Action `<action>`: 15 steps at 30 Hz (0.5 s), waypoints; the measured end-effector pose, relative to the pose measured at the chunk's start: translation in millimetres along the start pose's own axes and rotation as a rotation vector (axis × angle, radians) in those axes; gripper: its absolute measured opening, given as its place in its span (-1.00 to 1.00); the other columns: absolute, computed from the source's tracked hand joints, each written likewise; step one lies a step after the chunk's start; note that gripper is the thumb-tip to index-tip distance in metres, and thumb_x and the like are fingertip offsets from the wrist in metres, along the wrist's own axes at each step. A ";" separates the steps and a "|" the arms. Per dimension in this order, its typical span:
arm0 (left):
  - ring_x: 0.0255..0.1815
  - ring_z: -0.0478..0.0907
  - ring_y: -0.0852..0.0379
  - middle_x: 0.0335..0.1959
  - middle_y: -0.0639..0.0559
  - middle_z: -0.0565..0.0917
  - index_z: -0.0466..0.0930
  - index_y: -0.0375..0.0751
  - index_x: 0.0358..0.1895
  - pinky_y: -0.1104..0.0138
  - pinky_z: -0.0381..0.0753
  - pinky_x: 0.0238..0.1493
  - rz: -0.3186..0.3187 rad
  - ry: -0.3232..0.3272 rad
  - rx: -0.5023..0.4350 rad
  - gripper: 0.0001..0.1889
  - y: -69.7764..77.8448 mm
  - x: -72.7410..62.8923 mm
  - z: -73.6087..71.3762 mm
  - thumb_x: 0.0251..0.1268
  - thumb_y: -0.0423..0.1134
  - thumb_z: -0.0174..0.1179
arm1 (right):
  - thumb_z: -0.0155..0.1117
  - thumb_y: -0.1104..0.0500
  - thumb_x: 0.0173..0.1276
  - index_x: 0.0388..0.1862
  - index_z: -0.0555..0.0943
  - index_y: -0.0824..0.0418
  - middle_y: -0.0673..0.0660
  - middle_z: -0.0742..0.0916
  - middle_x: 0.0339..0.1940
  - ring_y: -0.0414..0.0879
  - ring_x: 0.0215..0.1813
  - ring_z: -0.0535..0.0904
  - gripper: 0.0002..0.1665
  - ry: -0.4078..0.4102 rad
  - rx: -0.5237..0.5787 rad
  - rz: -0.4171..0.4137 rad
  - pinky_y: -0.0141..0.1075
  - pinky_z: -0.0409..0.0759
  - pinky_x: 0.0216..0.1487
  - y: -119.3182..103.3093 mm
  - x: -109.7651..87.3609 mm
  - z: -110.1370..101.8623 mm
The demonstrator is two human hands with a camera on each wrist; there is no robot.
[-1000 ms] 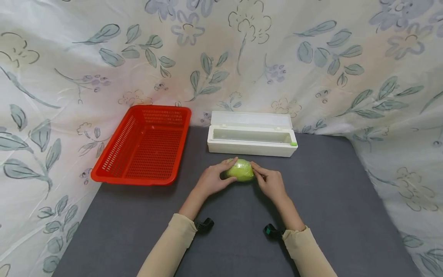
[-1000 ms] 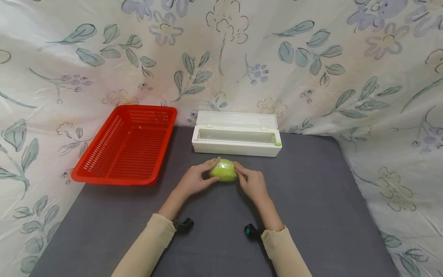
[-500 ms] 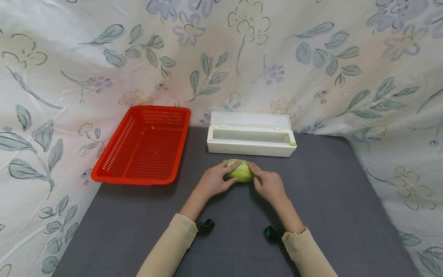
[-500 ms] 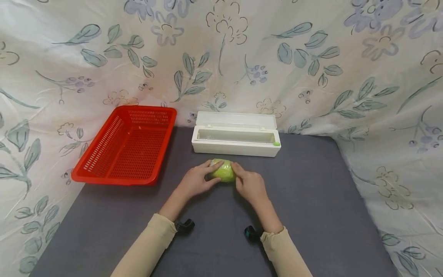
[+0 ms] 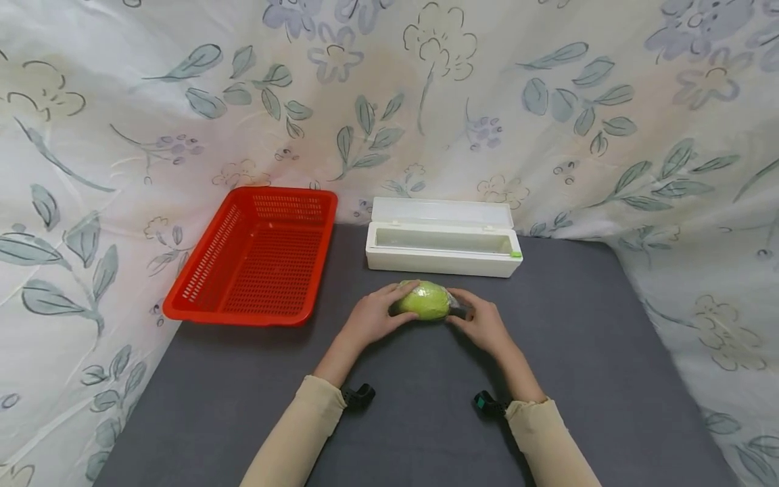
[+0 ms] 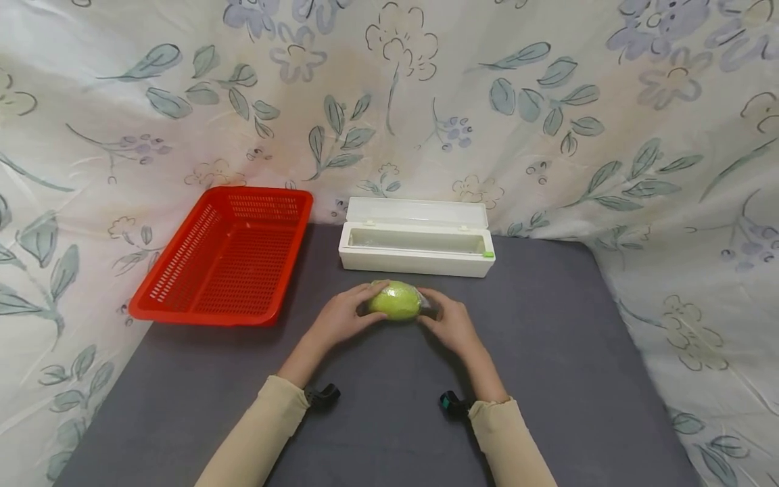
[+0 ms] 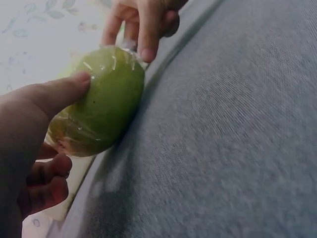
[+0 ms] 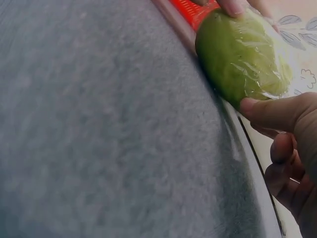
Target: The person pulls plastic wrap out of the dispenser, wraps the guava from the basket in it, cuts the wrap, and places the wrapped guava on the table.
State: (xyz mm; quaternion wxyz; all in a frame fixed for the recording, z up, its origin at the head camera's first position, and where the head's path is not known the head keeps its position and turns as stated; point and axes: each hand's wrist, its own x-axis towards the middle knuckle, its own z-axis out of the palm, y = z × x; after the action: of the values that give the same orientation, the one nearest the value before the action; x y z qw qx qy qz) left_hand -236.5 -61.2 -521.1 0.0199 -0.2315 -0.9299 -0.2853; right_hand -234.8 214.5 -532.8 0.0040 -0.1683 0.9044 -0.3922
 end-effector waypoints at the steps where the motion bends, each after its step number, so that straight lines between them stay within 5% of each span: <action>1: 0.19 0.71 -0.09 0.36 -0.08 0.65 0.29 0.19 0.67 -0.02 0.70 0.13 -0.013 0.000 -0.016 -0.16 0.0 0.6 -0.2 0.38 0.20 0.40 | 0.61 0.26 0.29 0.44 0.60 0.15 0.32 0.77 0.20 -0.22 -0.67 0.41 -0.28 0.009 0.009 0.002 -0.31 0.41 -0.59 0.4 1.1 0.3; 8: 0.14 0.69 -0.10 0.21 -0.10 0.70 0.49 -0.01 0.40 -0.02 0.68 0.13 -0.184 0.020 -0.152 -0.24 0.8 3.7 -1.3 0.24 0.28 0.48 | 0.56 0.29 0.34 0.40 0.58 0.22 0.34 0.73 0.25 -0.23 -0.69 0.36 -0.34 0.001 0.161 0.015 -0.32 0.41 -0.61 6.0 2.1 -0.8; 15: 0.03 0.66 -0.03 0.13 -0.04 0.67 0.55 0.00 0.35 0.04 0.67 0.03 -0.181 0.069 -0.191 -0.33 0.8 4.6 2.6 0.29 0.24 0.46 | 0.38 0.30 0.53 0.31 0.42 0.36 0.45 0.62 0.30 -0.24 -0.70 0.37 -0.51 0.014 0.466 0.117 -0.33 0.41 -0.65 12.4 2.1 3.1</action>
State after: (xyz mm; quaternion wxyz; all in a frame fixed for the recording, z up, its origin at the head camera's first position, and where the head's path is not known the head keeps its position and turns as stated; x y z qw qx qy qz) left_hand -240.0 -57.3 -522.2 0.0036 -0.1374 -0.9143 -0.3810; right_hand -240.0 219.6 -543.4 0.0593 -0.1073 0.7976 -0.5905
